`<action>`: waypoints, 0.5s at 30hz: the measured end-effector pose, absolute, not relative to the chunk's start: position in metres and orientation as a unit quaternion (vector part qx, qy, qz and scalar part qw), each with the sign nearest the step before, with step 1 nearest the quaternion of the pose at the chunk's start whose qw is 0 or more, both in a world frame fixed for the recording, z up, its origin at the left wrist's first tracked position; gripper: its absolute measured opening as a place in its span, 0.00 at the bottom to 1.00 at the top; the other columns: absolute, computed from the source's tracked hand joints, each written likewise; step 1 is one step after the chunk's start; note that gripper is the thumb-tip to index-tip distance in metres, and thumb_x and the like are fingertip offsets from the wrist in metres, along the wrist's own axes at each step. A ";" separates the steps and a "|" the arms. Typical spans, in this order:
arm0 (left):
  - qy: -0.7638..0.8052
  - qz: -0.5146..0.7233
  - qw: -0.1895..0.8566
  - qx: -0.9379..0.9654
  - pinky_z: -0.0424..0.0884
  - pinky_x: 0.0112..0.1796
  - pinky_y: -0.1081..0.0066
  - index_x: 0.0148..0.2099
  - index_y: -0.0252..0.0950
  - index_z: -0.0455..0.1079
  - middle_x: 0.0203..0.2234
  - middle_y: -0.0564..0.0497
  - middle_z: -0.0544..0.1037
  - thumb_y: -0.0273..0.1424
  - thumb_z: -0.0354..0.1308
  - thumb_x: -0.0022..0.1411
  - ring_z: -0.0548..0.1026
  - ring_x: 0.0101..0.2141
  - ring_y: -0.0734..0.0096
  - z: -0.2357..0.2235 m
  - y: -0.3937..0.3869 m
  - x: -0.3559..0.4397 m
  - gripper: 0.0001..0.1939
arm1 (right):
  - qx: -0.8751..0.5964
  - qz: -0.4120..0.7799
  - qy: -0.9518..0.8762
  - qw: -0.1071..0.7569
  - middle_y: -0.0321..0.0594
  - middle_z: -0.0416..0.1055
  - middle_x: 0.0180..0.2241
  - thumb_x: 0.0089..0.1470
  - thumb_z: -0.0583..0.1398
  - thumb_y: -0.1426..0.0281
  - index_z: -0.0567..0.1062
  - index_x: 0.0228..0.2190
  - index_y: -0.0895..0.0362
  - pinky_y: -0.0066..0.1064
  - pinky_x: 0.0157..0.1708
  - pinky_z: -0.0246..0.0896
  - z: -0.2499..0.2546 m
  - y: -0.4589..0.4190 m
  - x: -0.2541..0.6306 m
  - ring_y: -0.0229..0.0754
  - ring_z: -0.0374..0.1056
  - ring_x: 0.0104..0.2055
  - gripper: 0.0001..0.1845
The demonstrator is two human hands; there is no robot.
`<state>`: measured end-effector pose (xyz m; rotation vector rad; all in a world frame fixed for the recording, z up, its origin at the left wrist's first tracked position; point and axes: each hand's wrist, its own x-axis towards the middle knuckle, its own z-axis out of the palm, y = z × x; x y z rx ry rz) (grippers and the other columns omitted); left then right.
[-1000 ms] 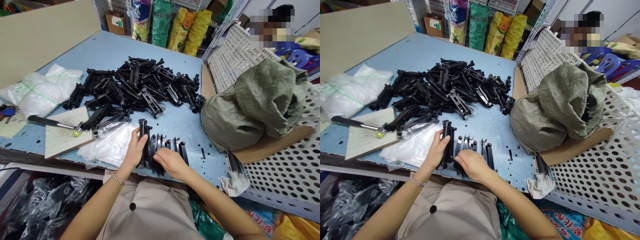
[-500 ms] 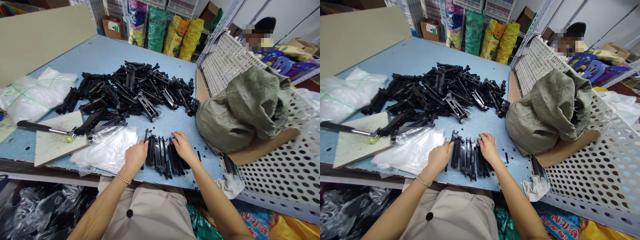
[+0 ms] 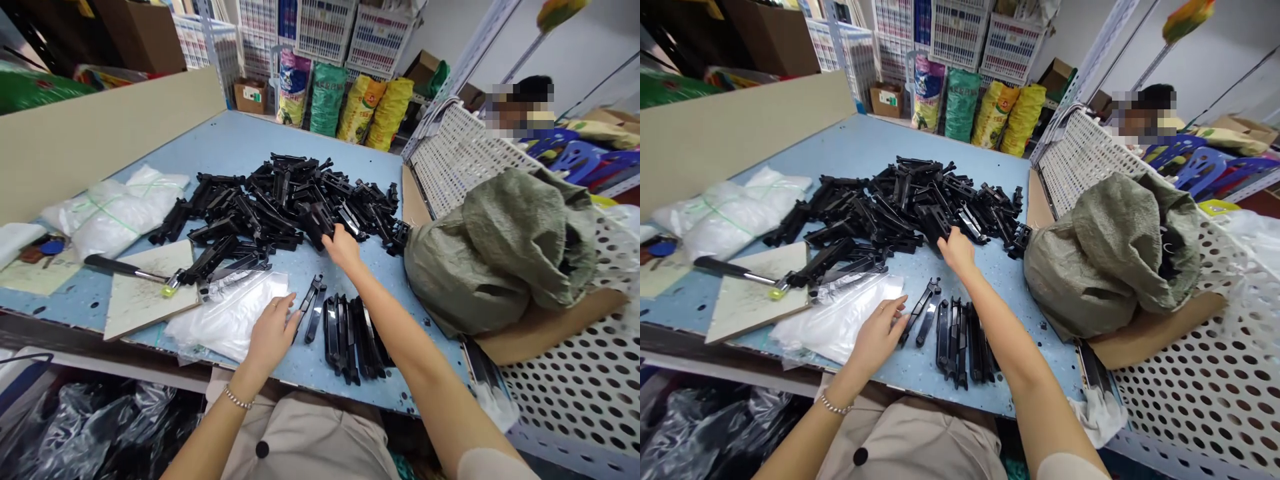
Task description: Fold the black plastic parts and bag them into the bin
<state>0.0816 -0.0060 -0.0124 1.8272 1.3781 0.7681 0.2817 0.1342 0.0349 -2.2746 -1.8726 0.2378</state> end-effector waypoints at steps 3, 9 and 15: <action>0.493 0.397 0.490 0.600 0.71 0.45 0.61 0.62 0.39 0.58 0.50 0.41 0.69 0.40 0.53 0.63 0.73 0.46 0.62 -0.002 0.005 0.090 0.27 | -0.752 0.090 -0.635 0.152 0.52 0.73 0.44 0.61 0.50 0.59 0.60 0.54 0.61 0.39 0.41 0.63 0.043 0.090 0.283 0.54 0.70 0.45 0.25; 0.438 0.489 0.603 0.453 0.70 0.45 0.65 0.56 0.38 0.62 0.45 0.45 0.72 0.47 0.55 0.61 0.72 0.44 0.64 0.023 0.021 0.108 0.26 | -0.530 0.181 -0.792 0.244 0.48 0.71 0.46 0.60 0.55 0.59 0.66 0.49 0.56 0.38 0.44 0.65 0.055 -0.018 0.259 0.48 0.68 0.47 0.20; 0.392 0.382 0.708 0.445 0.69 0.30 0.70 0.52 0.38 0.66 0.34 0.51 0.74 0.46 0.58 0.59 0.71 0.28 0.70 0.032 -0.003 0.101 0.24 | -0.558 0.112 -0.781 0.256 0.49 0.70 0.42 0.65 0.48 0.60 0.67 0.46 0.57 0.39 0.43 0.62 0.066 -0.004 0.275 0.47 0.67 0.42 0.17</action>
